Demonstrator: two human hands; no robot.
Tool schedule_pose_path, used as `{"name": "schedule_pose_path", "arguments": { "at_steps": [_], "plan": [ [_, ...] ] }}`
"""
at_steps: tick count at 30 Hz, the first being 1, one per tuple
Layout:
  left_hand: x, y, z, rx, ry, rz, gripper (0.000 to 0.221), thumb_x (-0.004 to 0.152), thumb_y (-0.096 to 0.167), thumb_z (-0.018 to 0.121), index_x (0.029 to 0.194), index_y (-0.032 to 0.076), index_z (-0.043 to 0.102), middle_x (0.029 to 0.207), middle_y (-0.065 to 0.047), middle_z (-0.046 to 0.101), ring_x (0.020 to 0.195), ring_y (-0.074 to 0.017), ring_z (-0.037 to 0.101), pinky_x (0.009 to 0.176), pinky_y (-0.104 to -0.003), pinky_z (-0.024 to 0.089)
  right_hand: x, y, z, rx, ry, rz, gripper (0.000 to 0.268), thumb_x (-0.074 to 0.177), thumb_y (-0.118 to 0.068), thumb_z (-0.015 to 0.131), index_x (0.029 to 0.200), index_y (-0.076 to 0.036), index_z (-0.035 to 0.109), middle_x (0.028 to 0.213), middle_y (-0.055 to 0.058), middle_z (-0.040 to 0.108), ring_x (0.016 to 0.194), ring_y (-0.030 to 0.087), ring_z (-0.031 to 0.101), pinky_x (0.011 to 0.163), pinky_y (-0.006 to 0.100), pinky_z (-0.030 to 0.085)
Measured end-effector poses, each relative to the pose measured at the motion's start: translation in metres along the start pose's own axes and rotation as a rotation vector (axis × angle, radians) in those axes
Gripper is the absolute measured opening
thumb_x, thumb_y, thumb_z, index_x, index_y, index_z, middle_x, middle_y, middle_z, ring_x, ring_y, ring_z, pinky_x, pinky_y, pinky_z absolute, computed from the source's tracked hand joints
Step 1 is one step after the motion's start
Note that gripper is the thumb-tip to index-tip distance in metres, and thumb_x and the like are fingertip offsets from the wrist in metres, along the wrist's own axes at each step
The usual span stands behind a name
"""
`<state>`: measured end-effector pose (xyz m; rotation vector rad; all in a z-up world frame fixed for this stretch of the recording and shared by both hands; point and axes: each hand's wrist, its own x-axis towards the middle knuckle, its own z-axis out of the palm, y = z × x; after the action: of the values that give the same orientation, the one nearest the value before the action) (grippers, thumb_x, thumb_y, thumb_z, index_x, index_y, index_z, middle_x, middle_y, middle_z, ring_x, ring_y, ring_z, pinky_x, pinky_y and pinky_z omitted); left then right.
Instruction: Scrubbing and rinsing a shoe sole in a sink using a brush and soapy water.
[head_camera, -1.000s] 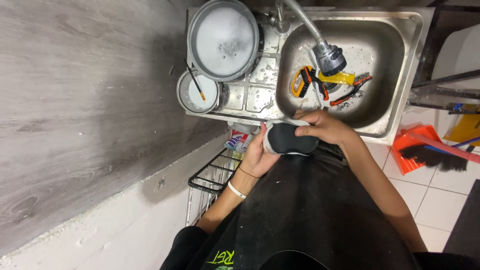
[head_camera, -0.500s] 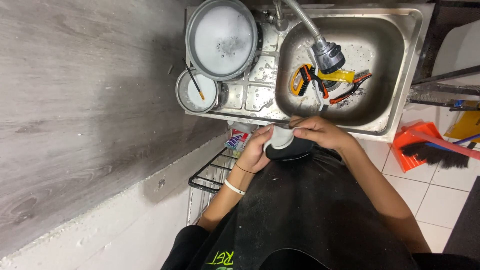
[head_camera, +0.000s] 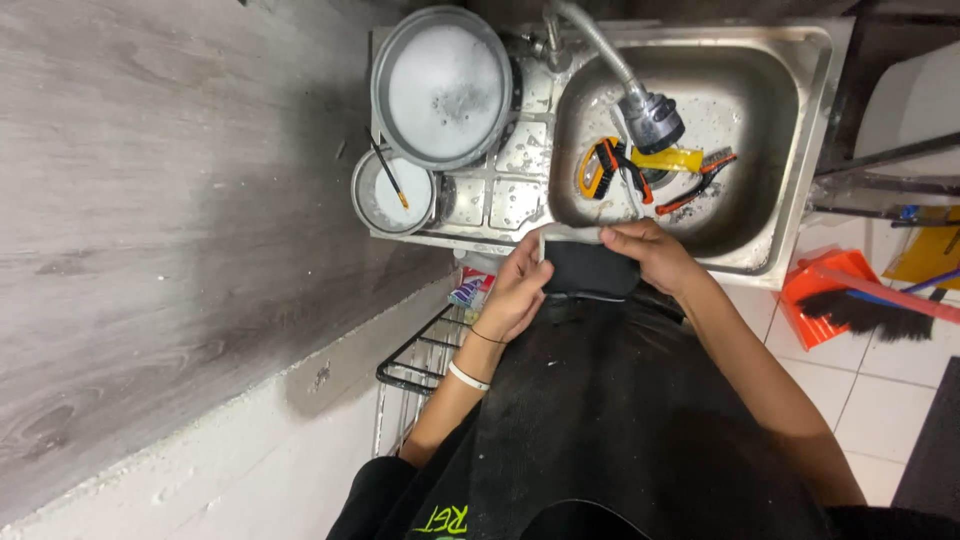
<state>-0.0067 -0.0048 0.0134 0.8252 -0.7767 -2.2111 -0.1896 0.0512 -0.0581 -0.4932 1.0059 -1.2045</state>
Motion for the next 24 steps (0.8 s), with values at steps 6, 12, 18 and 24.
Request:
{"name": "schedule_pose_path", "arguments": {
  "at_steps": [6,12,18,24],
  "plan": [
    [0.004,-0.005,-0.015,0.2,0.057,-0.064,0.036,0.093,0.029,0.044,0.113,0.001,0.054,0.098,-0.01,0.06,0.09,-0.0134,0.056,0.08,-0.031,0.051,0.003,-0.005,-0.013,-0.277,0.02,-0.072,0.023,0.09,-0.014,0.052,0.096,0.003,0.065,0.093,0.016,0.064,0.096,0.024,0.056,0.088,0.044,0.043],
    [0.011,-0.041,-0.056,0.159,0.093,-0.102,0.039,0.095,0.028,0.041,0.12,-0.001,0.047,0.095,-0.012,0.058,0.088,-0.0148,0.058,0.076,-0.031,0.054,-0.007,-0.059,0.017,-0.56,-0.099,-0.347,0.024,0.089,-0.012,0.054,0.071,-0.002,0.066,0.056,0.005,0.046,0.063,0.014,0.046,0.06,0.029,0.039],
    [0.009,-0.043,-0.028,0.44,0.127,-0.001,0.024,0.092,0.012,0.047,0.108,-0.005,0.056,0.092,-0.014,0.06,0.085,-0.0158,0.055,0.076,-0.03,0.05,-0.003,-0.054,0.024,-0.717,-0.162,-0.479,0.035,0.089,-0.012,0.052,0.055,-0.003,0.055,0.046,0.004,0.041,0.052,0.02,0.043,0.055,0.029,0.037],
    [0.007,-0.064,-0.045,-0.164,0.205,-0.08,0.025,0.093,0.017,0.047,0.106,-0.001,0.059,0.095,-0.015,0.063,0.088,-0.0167,0.061,0.08,-0.032,0.05,0.0,-0.039,0.018,-0.963,-0.055,-0.698,0.033,0.09,-0.017,0.054,0.058,-0.008,0.052,0.054,0.003,0.047,0.063,0.025,0.049,0.066,0.033,0.035]
  ]
}}
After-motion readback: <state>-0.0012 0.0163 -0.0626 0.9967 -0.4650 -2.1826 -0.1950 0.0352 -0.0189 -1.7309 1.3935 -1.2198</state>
